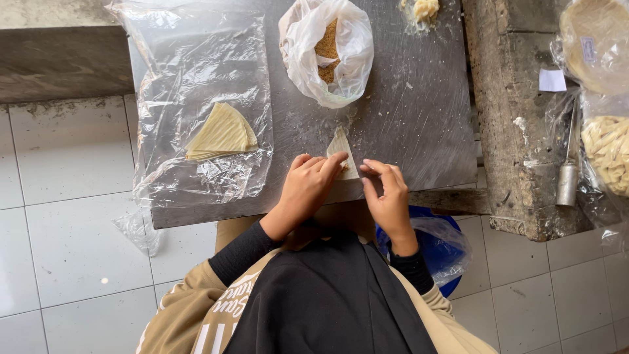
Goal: The person places a filling onto triangular wrappers, rolls the wrappers around the filling into a cylindrical shape, and applies a paste to seal the edges.
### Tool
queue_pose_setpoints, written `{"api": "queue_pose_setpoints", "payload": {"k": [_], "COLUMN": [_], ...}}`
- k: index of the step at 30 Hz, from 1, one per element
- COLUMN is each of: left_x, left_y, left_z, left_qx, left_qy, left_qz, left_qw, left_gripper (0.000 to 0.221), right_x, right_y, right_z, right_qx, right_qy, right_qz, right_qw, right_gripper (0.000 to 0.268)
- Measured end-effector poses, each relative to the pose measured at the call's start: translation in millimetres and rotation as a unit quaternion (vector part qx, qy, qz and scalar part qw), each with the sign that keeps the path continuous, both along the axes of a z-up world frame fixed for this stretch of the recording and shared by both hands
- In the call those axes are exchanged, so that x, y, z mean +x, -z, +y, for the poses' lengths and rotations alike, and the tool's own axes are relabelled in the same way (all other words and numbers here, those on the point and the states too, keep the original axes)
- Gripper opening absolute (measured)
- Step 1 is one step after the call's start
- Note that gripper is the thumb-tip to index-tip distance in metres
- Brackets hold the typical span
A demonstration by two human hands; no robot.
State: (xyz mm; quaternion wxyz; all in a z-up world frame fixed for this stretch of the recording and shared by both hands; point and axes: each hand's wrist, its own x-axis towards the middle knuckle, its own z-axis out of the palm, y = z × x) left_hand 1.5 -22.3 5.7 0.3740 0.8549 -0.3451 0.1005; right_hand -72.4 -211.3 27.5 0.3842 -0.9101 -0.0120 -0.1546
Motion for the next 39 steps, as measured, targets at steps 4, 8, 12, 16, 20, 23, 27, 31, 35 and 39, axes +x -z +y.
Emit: {"api": "queue_pose_setpoints", "payload": {"k": [4, 8, 12, 16, 20, 23, 27, 31, 35, 39], "left_x": [2, 4, 3, 4, 4, 8, 19, 28, 32, 29], "left_y": [-3, -4, -5, -4, 2, 4, 0, -7, -11, -11], "left_z": [6, 11, 13, 14, 9, 6, 1, 2, -2, -2], "left_qx": [0.006, 0.006, -0.005, -0.003, -0.004, -0.025, -0.039, -0.063, -0.044, -0.014], "left_qy": [0.029, 0.047, 0.053, 0.054, 0.033, 0.023, 0.016, 0.028, -0.039, -0.027], "left_qz": [-0.008, 0.0, 0.025, 0.004, -0.034, -0.017, 0.014, 0.095, 0.169, 0.142], "left_qw": [1.0, 0.999, 0.998, 0.999, 0.999, 0.999, 0.999, 0.993, 0.984, 0.989], "left_gripper": [0.035, 0.045, 0.045, 0.043, 0.038, 0.037, 0.038, 0.045, 0.05, 0.044], "right_x": [4, 16, 25, 25, 21, 20, 28, 45, 59, 58], "right_y": [9, 13, 11, 12, 15, 11, 12, 8, 0, 2], "right_z": [12, 23, 29, 30, 29, 24, 23, 19, 14, 11], "right_qx": [0.017, 0.077, 0.045, 0.034, 0.067, 0.033, 0.015, 0.088, 0.098, 0.072], "right_qy": [0.0, 0.013, 0.011, 0.018, 0.001, -0.046, -0.032, 0.007, 0.007, -0.053], "right_qz": [-0.018, -0.021, -0.019, -0.023, 0.008, -0.025, -0.024, 0.061, 0.112, 0.068], "right_qw": [1.0, 0.997, 0.999, 0.999, 0.998, 0.998, 0.999, 0.994, 0.989, 0.994], "right_gripper": [0.033, 0.03, 0.037, 0.042, 0.043, 0.049, 0.051, 0.05, 0.057, 0.049]}}
